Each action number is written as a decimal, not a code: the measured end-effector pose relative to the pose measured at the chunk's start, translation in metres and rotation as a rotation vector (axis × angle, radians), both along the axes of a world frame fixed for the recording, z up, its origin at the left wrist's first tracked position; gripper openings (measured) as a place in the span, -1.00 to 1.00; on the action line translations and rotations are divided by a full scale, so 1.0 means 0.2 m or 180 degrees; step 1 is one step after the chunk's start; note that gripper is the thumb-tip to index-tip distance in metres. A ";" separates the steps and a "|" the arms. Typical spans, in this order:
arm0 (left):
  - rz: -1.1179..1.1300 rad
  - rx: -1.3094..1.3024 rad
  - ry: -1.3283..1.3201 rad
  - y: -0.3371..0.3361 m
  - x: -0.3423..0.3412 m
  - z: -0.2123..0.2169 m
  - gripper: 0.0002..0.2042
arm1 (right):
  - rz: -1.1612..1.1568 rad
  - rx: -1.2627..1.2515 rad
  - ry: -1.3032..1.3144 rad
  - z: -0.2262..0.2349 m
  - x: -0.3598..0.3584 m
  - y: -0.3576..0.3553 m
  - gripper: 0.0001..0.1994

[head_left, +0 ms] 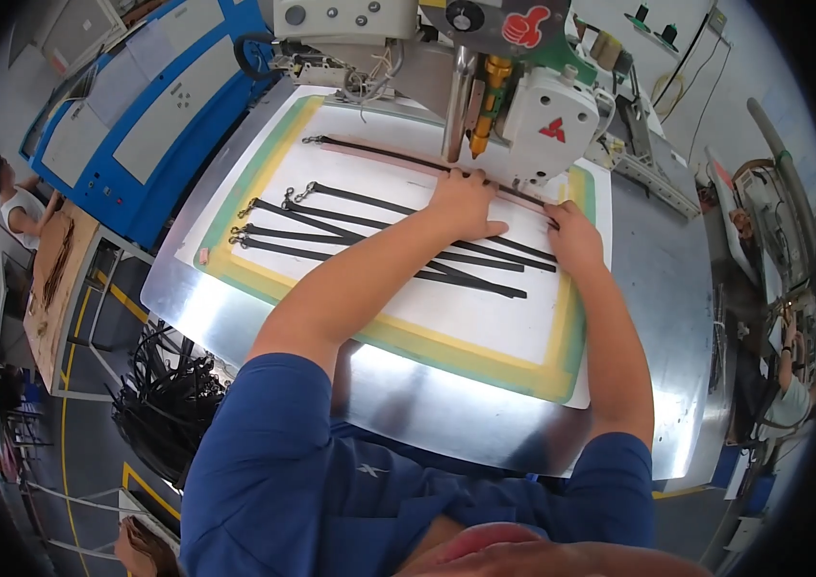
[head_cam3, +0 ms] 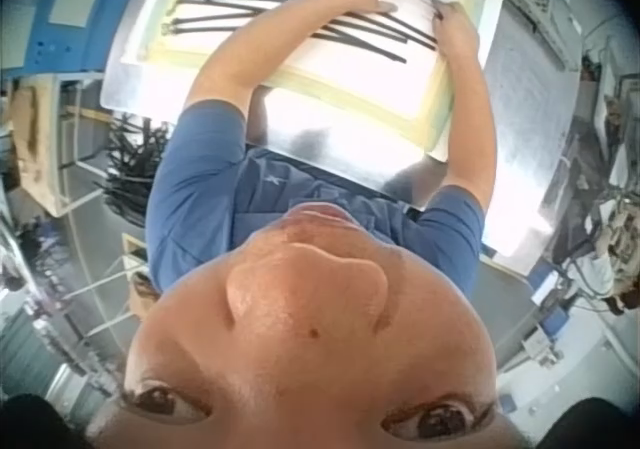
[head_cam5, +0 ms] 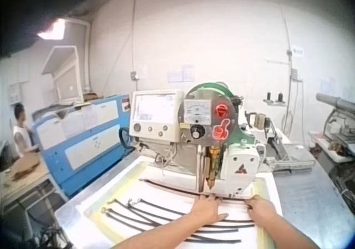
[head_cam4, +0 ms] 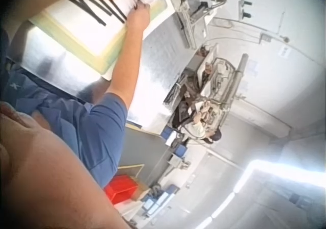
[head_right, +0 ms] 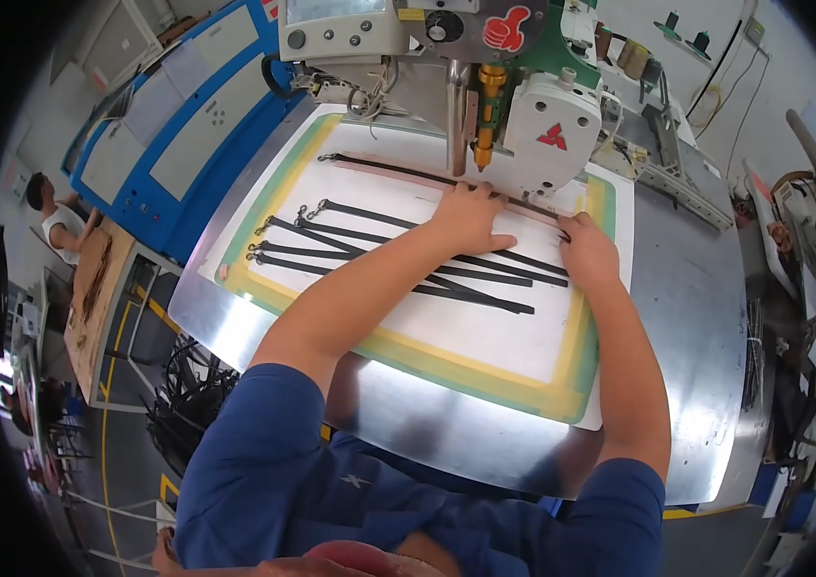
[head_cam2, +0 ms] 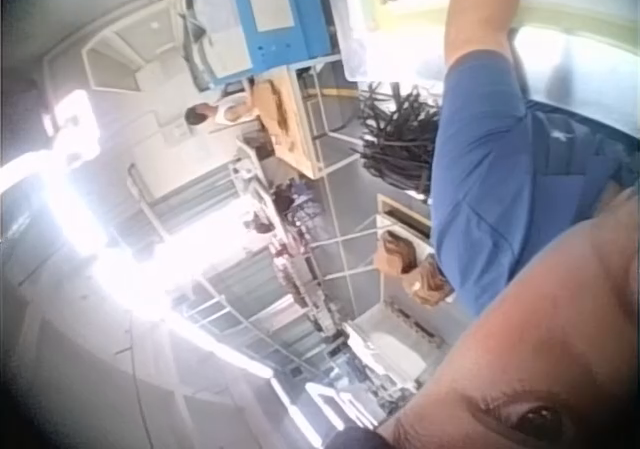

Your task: Operator is using a semi-automated sewing/tacking machine to attach hardware to leather straps.

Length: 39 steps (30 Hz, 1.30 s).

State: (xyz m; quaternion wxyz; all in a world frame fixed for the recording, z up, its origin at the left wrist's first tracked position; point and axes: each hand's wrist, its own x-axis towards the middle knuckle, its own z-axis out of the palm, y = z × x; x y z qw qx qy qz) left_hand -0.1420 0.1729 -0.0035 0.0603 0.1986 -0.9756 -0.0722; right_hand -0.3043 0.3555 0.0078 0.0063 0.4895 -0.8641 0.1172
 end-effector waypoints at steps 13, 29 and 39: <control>0.0018 -0.0026 0.0161 -0.02 0.03 -0.05 -0.24 | 0.0085 -0.0443 -0.0124 -0.10 0.01 -0.07 -0.65; 0.0133 -0.0022 0.0011 -0.01 0.02 -0.04 -0.19 | 0.0067 -0.0236 -0.0142 -0.07 0.11 -0.09 -0.56; -0.0057 0.0049 0.0423 -0.09 0.11 -0.12 -0.32 | 0.0185 -0.0060 0.0100 -0.09 0.07 -0.09 -0.57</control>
